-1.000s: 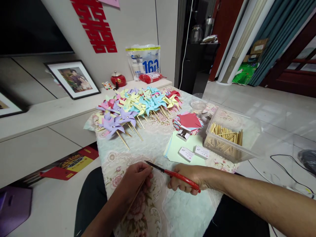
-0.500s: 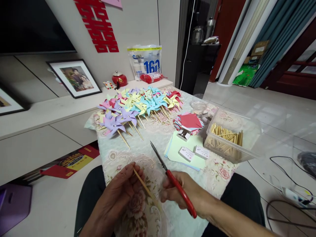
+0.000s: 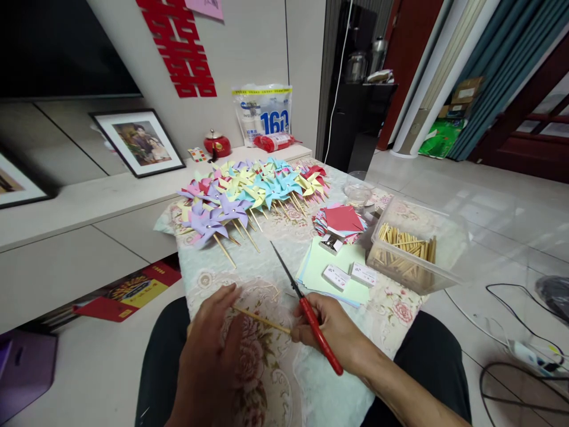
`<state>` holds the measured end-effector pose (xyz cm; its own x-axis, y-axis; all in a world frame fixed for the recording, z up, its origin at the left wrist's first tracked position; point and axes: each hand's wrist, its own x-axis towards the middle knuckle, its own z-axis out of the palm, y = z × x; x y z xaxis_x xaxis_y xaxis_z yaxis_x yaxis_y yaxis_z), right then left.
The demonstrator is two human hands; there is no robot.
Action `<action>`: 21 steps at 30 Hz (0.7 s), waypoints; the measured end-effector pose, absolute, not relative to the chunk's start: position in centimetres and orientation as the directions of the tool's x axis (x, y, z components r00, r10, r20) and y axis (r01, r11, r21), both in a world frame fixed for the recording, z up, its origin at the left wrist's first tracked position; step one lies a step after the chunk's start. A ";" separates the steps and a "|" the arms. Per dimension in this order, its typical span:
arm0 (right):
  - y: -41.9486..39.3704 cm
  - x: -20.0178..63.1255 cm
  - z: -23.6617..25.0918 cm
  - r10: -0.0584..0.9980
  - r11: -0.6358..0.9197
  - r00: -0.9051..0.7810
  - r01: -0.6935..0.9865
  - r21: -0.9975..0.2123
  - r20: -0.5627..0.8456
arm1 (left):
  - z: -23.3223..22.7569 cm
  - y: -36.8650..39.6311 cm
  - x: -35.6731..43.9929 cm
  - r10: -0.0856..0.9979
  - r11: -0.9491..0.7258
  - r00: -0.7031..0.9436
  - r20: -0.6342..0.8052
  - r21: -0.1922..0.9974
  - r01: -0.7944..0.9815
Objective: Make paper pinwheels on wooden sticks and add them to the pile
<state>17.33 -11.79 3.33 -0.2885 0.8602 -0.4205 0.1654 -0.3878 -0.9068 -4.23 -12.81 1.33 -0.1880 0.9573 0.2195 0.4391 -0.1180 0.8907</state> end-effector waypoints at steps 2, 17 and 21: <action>-11.5 17.0 3.7 0.856 -0.370 -0.323 0.164 -0.914 -0.404 | 1.1 -13.5 -3.6 0.892 -0.409 0.105 0.440 0.685 0.603; -12.8 19.4 4.7 0.847 -0.376 -0.293 0.258 -0.890 -0.443 | 2.2 -11.9 -2.6 0.873 0.485 0.053 -0.485 0.851 -0.203; -14.5 20.4 4.1 0.747 -0.509 -0.400 0.167 -0.844 -0.530 | 2.0 -11.4 -2.3 0.833 0.540 0.106 -0.542 0.759 -0.364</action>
<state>20.44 -14.50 4.13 -0.3999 0.7475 -0.5305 0.1674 -0.5094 -0.8441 -2.28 -11.41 2.04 0.1064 0.8334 -0.5424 -0.3638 0.5403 0.7588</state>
